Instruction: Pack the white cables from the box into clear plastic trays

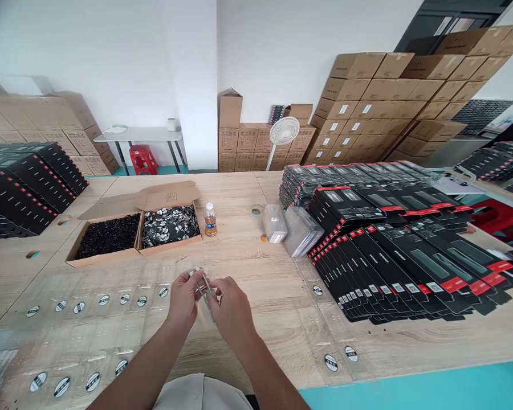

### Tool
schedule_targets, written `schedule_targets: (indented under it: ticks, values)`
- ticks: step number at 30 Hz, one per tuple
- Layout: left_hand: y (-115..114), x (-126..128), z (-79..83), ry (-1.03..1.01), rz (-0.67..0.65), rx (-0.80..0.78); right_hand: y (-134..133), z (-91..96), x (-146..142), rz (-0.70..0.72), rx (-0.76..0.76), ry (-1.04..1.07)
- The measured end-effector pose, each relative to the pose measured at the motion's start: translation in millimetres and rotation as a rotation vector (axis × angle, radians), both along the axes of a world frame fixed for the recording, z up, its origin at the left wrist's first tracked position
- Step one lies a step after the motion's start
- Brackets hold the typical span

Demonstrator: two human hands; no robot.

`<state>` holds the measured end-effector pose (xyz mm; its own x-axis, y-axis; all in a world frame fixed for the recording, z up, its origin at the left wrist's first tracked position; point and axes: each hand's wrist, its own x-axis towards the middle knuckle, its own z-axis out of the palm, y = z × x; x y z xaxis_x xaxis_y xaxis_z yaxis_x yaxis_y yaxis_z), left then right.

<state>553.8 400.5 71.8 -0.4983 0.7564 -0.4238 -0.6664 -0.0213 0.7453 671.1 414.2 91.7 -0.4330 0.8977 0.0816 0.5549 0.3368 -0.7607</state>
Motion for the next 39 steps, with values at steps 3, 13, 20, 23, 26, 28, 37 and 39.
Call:
schedule_targets:
  ticks: [3,13,20,23,26,28,37,39]
  values:
    - [0.7,-1.2,-0.2,-0.007,-0.006,0.003,-9.3,-2.9,2.9,0.054,0.047,-0.047]
    - [-2.3,-5.6,-3.2,-0.142,0.013,-0.019,-16.7,-23.8,11.6,0.108,0.21,-0.108]
    - [-5.6,-4.3,-1.7,-0.265,-0.003,0.015,-15.7,-52.0,22.6,-0.063,0.128,0.234]
    - [-4.9,-4.1,-1.2,-0.273,0.047,0.062,-20.2,-56.4,22.6,-0.036,-0.26,0.473]
    - [-3.0,-3.8,-1.9,-0.27,0.09,0.088,-26.4,-58.2,17.6,-0.038,-0.483,0.618]
    - [-2.0,-4.2,-2.7,-0.265,0.092,0.084,-28.6,-58.6,13.5,-0.112,-0.54,0.67]
    - [-15.2,-11.3,-7.1,-0.18,-0.223,0.031,-0.1,-47.3,30.7,0.181,-0.876,0.509]
    - [-19.1,-8.3,-6.3,-0.175,-0.282,0.021,7.1,-45.2,30.7,0.169,-0.823,0.511]
